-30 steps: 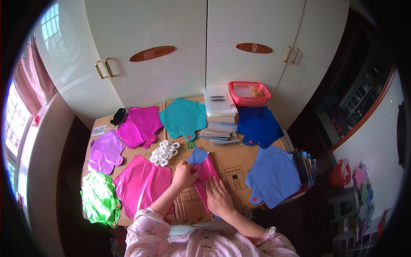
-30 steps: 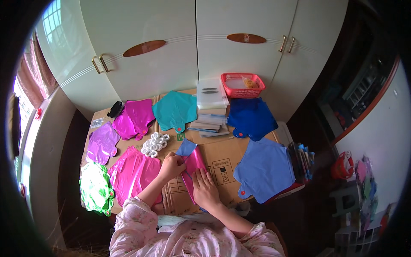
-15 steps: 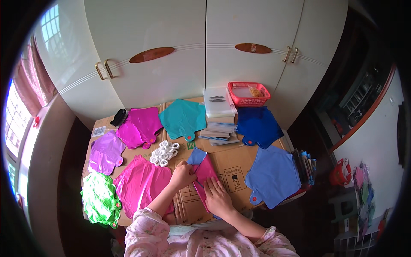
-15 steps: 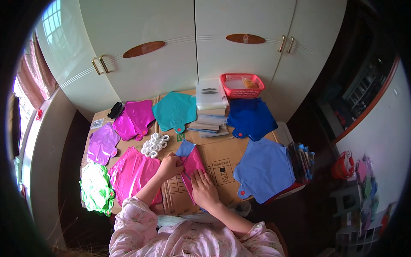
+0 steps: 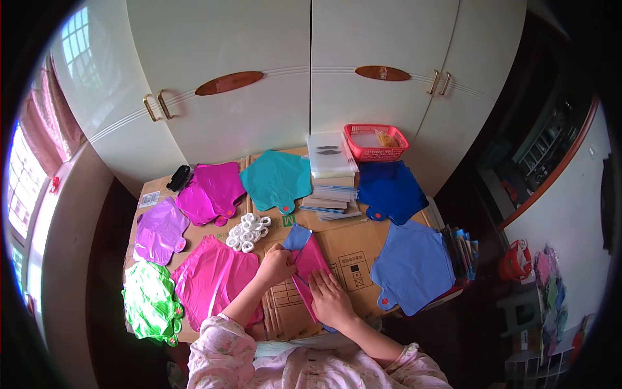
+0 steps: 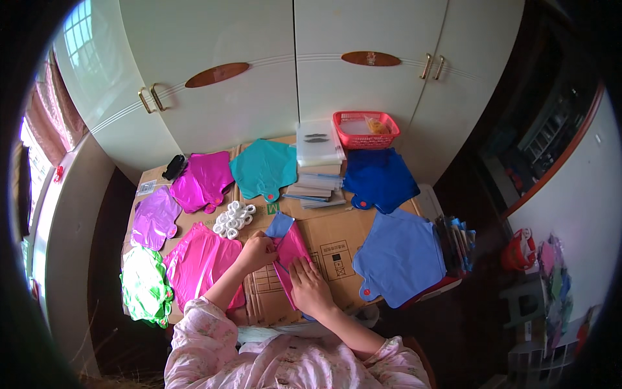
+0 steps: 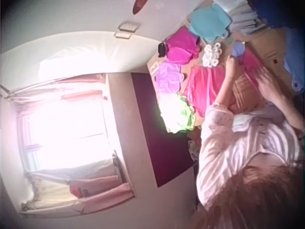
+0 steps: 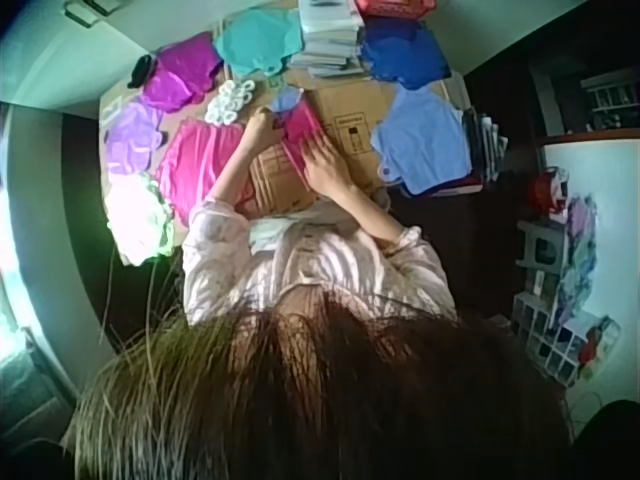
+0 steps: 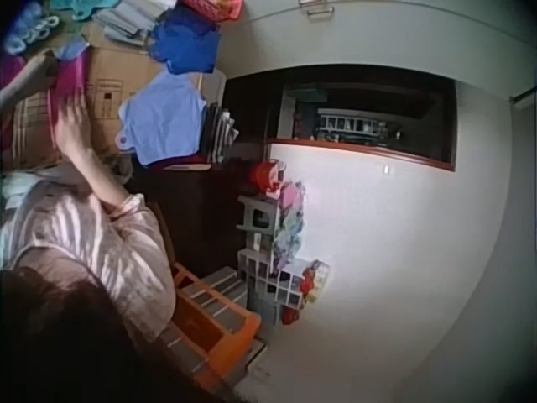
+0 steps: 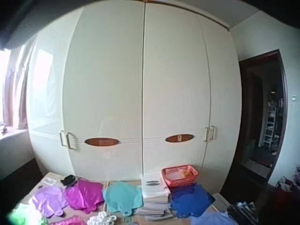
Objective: Packaging various colorful plastic components into individual plastic bags at a workbench.
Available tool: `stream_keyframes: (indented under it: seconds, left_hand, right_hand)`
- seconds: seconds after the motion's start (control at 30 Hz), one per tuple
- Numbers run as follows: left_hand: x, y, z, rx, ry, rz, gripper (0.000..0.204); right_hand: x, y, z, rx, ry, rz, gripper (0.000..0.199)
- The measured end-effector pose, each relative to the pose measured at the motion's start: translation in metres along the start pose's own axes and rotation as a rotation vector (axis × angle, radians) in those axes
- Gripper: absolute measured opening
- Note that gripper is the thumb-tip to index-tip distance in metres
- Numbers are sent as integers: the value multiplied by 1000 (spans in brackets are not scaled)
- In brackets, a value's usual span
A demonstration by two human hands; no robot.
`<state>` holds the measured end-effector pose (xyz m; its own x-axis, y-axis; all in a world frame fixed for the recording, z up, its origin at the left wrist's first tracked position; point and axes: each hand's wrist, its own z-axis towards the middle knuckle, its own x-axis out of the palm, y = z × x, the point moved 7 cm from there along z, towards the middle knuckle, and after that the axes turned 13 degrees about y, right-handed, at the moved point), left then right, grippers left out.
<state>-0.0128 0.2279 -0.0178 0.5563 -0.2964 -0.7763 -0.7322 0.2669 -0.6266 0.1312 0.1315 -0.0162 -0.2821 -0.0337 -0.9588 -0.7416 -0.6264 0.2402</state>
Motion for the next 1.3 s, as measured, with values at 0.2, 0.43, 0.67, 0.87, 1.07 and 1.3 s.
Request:
stream_keyframes:
  seconds: [0.2,0.43,0.67,0.87,1.07,1.3]
  left_hand:
    - [-6,-11,-3,-16,-98,155,18]
    - [31,-61,-10,423,84,170,39]
    - [41,-50,11,180,148,328,48]
    - [33,-44,30,0,208,411,57]
    - [33,-41,41,-71,286,339,68]
    - [27,-39,40,3,340,299,96]
  right_hand:
    - [-3,-3,-1,-25,5,48,48]
    - [0,-6,-2,-20,3,93,50]
    - [-1,-5,-1,-19,37,82,51]
    - [-2,-4,-1,-35,7,77,54]
    - [-3,-4,-1,-54,13,61,52]
    - [-28,-68,30,-64,57,261,21]
